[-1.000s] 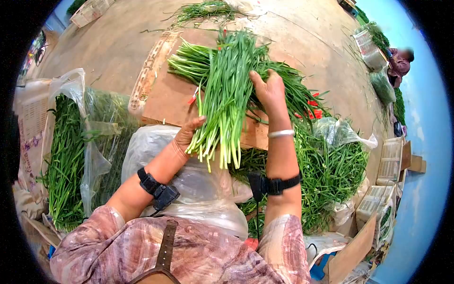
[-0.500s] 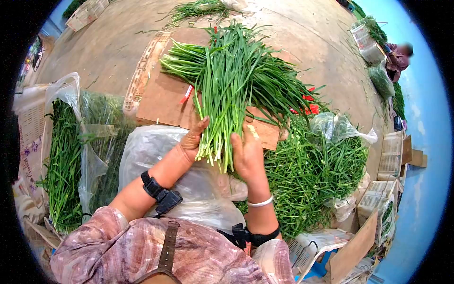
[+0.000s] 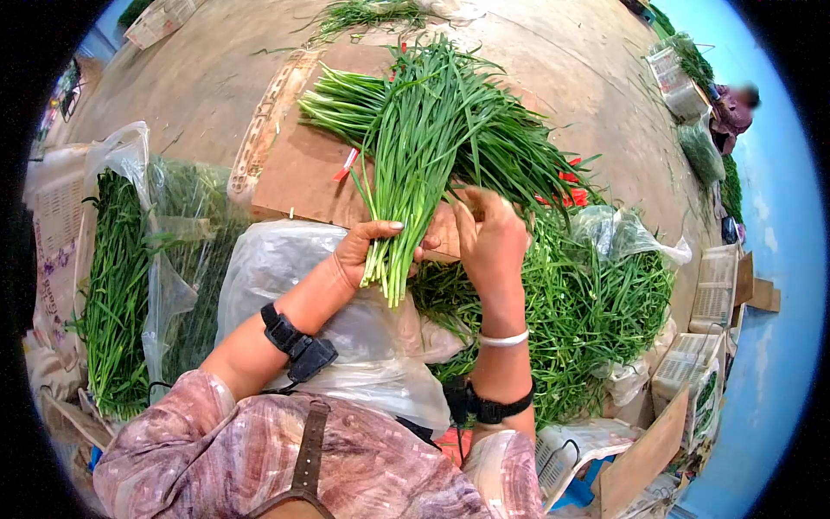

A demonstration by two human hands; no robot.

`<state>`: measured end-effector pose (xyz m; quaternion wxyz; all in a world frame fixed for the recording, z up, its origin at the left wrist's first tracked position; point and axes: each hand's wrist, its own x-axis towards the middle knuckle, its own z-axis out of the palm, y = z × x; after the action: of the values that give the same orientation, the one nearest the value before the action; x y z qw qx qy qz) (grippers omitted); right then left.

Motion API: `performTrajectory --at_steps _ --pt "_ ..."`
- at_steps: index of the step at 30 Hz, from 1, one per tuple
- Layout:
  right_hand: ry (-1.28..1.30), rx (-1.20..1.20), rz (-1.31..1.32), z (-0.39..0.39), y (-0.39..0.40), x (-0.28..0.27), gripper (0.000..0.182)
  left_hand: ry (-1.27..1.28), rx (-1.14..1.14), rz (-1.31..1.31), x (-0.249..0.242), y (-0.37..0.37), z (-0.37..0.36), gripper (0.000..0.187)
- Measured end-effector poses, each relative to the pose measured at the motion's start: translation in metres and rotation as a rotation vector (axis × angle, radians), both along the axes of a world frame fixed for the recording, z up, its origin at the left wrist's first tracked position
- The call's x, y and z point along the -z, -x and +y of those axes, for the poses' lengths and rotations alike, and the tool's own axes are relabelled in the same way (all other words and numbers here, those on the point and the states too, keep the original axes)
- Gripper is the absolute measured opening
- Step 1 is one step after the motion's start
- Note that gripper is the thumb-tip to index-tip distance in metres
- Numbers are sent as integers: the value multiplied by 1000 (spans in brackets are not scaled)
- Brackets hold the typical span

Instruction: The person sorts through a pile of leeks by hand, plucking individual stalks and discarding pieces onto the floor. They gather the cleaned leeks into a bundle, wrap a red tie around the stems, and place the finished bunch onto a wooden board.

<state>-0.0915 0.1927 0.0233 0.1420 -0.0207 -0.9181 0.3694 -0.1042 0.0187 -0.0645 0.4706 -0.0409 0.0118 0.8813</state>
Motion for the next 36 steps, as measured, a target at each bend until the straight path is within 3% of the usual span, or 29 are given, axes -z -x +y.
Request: performTrajectory --at_steps 3,5,8,11,13,15,19,21,23,25,28,31,34,36 --pt "-145 -153 50 -9 27 2 24 34 27 -23 0 -1 1 37" --pt "-377 -205 -36 -17 37 15 25 65 24 -24 1 0 0 36" --pt "-440 -235 -58 -23 43 20 20 153 34 -16 13 0 0 25" --pt "-338 -198 97 -16 49 26 8 198 37 -40 19 -1 -1 21" --pt "-100 -148 114 1 62 38 11 96 73 -26 18 0 -2 25" --pt "308 -73 -20 23 71 43 13 56 89 -84 17 1 -5 26" --pt "931 333 39 76 64 13 17 -38 61 -102 2 -3 -12 31" --pt "883 341 68 80 51 21 22 -104 56 -81 -1 -3 -12 41" --pt "659 -81 -103 44 31 26 22 -141 70 -120 -4 -4 -11 44" --pt "254 -187 -46 15 20 40 26 -114 62 -121 -9 -5 -10 44" --pt "-55 -187 107 -2 25 47 18 -85 43 -99 -11 -5 -12 43" --pt "-89 -218 187 11 35 54 14 -33 16 -73 -15 -8 -15 43" --pt "324 16 68 41 39 37 10 -97 38 -65 -11 -8 -17 44" --pt "868 261 96 71 31 18 14 -126 42 -66 -7 -7 -17 46"
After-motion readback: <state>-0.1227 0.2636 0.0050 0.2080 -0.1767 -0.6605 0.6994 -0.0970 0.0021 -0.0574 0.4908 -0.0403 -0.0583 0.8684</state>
